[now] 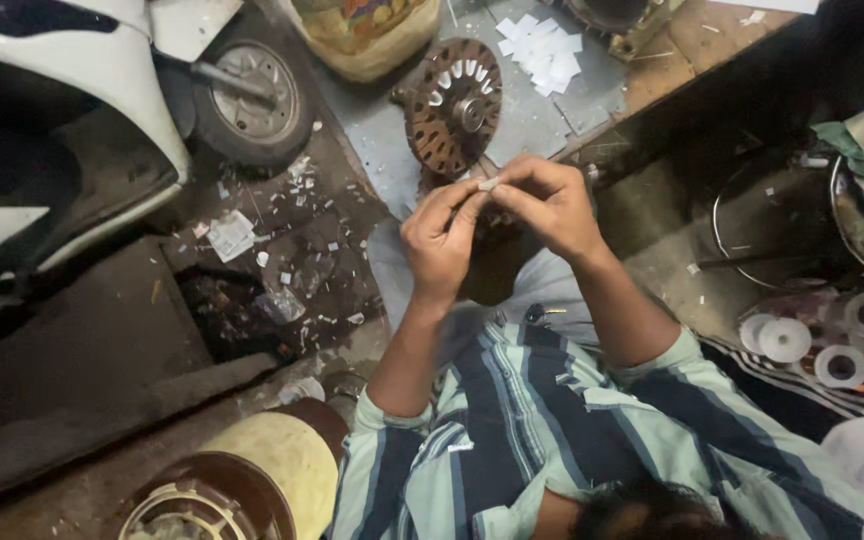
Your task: The person sits on the floor and repeatedly picks up small white plastic pieces from a table, inserting them into the slots of a circular metal rotor. They handle the rotor and pieces by hand, occasionally adjusting the rotor's position.
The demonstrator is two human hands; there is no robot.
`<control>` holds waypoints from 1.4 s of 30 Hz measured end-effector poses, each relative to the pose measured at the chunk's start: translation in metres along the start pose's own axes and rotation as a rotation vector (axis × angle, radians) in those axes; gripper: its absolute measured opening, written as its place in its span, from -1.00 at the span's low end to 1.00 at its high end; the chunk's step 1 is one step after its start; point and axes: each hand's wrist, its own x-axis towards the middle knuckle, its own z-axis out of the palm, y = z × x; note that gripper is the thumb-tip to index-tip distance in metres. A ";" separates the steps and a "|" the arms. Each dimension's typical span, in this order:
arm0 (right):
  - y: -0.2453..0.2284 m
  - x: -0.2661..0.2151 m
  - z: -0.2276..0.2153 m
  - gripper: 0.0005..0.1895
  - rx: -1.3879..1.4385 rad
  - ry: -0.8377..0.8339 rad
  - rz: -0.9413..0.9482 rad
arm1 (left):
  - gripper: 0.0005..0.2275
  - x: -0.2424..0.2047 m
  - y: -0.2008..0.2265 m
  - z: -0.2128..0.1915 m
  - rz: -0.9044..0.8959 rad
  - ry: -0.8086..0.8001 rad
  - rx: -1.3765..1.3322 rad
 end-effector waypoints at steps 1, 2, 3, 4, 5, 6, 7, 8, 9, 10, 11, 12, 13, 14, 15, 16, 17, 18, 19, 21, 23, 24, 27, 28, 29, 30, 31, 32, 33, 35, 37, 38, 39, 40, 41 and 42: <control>-0.003 0.001 -0.001 -0.93 -0.031 -0.016 -0.017 | -0.88 0.002 0.001 -0.001 -0.015 -0.010 0.007; -0.005 0.001 -0.002 -0.92 -0.063 -0.034 -0.032 | -0.88 0.002 0.002 -0.001 -0.033 -0.020 0.013; -0.007 0.001 -0.003 -0.92 -0.096 -0.051 -0.046 | -0.87 0.003 0.001 -0.001 -0.012 -0.018 0.015; -0.009 0.001 -0.005 -0.92 -0.125 -0.049 -0.059 | -0.87 0.003 0.001 0.000 0.009 -0.014 0.016; -0.010 0.002 -0.006 -0.91 -0.154 -0.047 -0.072 | -0.87 0.004 0.000 0.000 0.029 -0.010 0.018; -0.011 0.002 -0.006 -0.91 -0.181 -0.052 -0.082 | -0.86 0.005 -0.001 0.001 -0.037 -0.019 -0.028; -0.011 0.003 -0.005 -0.91 -0.198 -0.035 -0.108 | -0.85 0.006 -0.002 0.001 -0.104 -0.029 -0.073; -0.010 0.003 -0.005 -0.90 -0.211 -0.030 -0.131 | -0.84 0.005 -0.003 0.000 -0.174 -0.028 -0.112; -0.009 0.003 -0.004 -0.89 -0.223 -0.025 -0.154 | -0.84 0.006 -0.004 -0.001 -0.169 -0.050 -0.105; -0.007 0.002 -0.002 -0.88 -0.126 0.003 -0.061 | -0.84 0.005 -0.006 -0.001 -0.171 -0.057 -0.090; -0.005 0.000 -0.002 -0.86 -0.033 0.031 0.035 | -0.84 0.004 -0.007 -0.002 -0.173 -0.065 -0.074; -0.003 0.000 -0.002 -0.84 0.054 0.049 0.133 | -0.85 0.001 -0.008 -0.001 -0.201 -0.061 -0.129; 0.001 -0.002 0.001 -0.86 0.014 0.057 0.085 | -0.85 -0.003 -0.010 0.000 -0.227 -0.055 -0.184; 0.004 -0.003 0.002 -0.87 -0.026 0.068 0.031 | -0.86 -0.005 -0.011 0.001 -0.245 -0.051 -0.244; 0.007 -0.003 0.003 -0.89 -0.065 0.079 -0.024 | -0.86 -0.006 -0.013 0.001 -0.264 -0.040 -0.241; 0.011 -0.005 0.003 -0.89 -0.055 0.076 -0.020 | -0.87 -0.008 -0.015 0.002 -0.282 -0.042 -0.245; 0.015 -0.006 0.002 -0.89 -0.046 0.073 -0.016 | -0.87 -0.010 -0.018 0.002 -0.300 -0.044 -0.249; 0.018 -0.007 0.000 -0.89 -0.040 0.082 -0.014 | -0.87 -0.010 -0.020 0.002 -0.234 -0.042 -0.231; 0.021 -0.007 -0.002 -0.89 -0.035 0.059 -0.031 | -0.86 -0.011 -0.023 0.001 -0.168 -0.040 -0.212; 0.025 -0.007 -0.005 -0.88 -0.025 0.034 -0.073 | -0.83 -0.010 -0.024 0.000 -0.091 -0.074 -0.178; 0.028 -0.009 -0.008 -0.89 0.071 0.037 -0.004 | -0.81 -0.008 -0.026 -0.004 -0.076 -0.137 -0.148; 0.029 -0.009 -0.010 -0.89 0.117 0.044 0.027 | -0.79 -0.006 -0.027 -0.005 -0.039 -0.184 -0.154; 0.028 -0.006 -0.014 -0.88 0.384 0.079 0.172 | -0.75 -0.001 -0.031 -0.008 0.060 -0.278 -0.177; 0.028 -0.005 -0.014 -0.89 0.386 0.072 0.209 | -0.75 -0.001 -0.033 -0.009 0.082 -0.276 -0.185; 0.026 -0.004 -0.013 -0.89 0.388 0.065 0.246 | -0.75 0.000 -0.034 -0.010 0.104 -0.274 -0.193; 0.024 -0.003 -0.011 -0.89 0.390 0.054 0.284 | -0.78 0.000 -0.035 -0.011 0.040 -0.258 -0.194; 0.021 -0.001 -0.010 -0.88 0.386 0.035 0.295 | -0.80 0.000 -0.036 -0.012 -0.024 -0.244 -0.196; 0.018 -0.001 -0.007 -0.86 0.382 0.012 0.309 | -0.82 0.001 -0.037 -0.013 -0.089 -0.225 -0.195; 0.014 0.000 -0.005 -0.84 0.378 -0.011 0.323 | -0.83 0.003 -0.038 -0.014 -0.103 -0.217 -0.222; 0.006 0.002 0.003 -0.76 0.274 -0.053 0.157 | -0.84 0.006 -0.038 -0.017 -0.131 -0.193 -0.274; -0.003 0.003 0.008 -0.76 0.138 -0.049 0.027 | -0.86 0.009 -0.037 -0.019 -0.145 -0.227 -0.339; -0.007 0.004 0.010 -0.81 0.054 -0.025 -0.023 | -0.87 0.012 -0.036 -0.020 -0.152 -0.243 -0.371; -0.011 0.006 0.011 -0.85 -0.030 0.000 -0.074 | -0.87 0.014 -0.035 -0.021 -0.104 -0.237 -0.359; -0.015 0.009 0.010 -0.88 -0.060 0.000 -0.085 | -0.87 0.016 -0.034 -0.023 -0.057 -0.232 -0.346; -0.019 0.013 0.008 -0.90 -0.089 0.000 -0.097 | -0.86 0.019 -0.032 -0.024 -0.009 -0.226 -0.332; -0.023 0.016 0.007 -0.93 -0.118 0.003 -0.107 | -0.82 0.021 -0.030 -0.026 0.051 -0.149 -0.194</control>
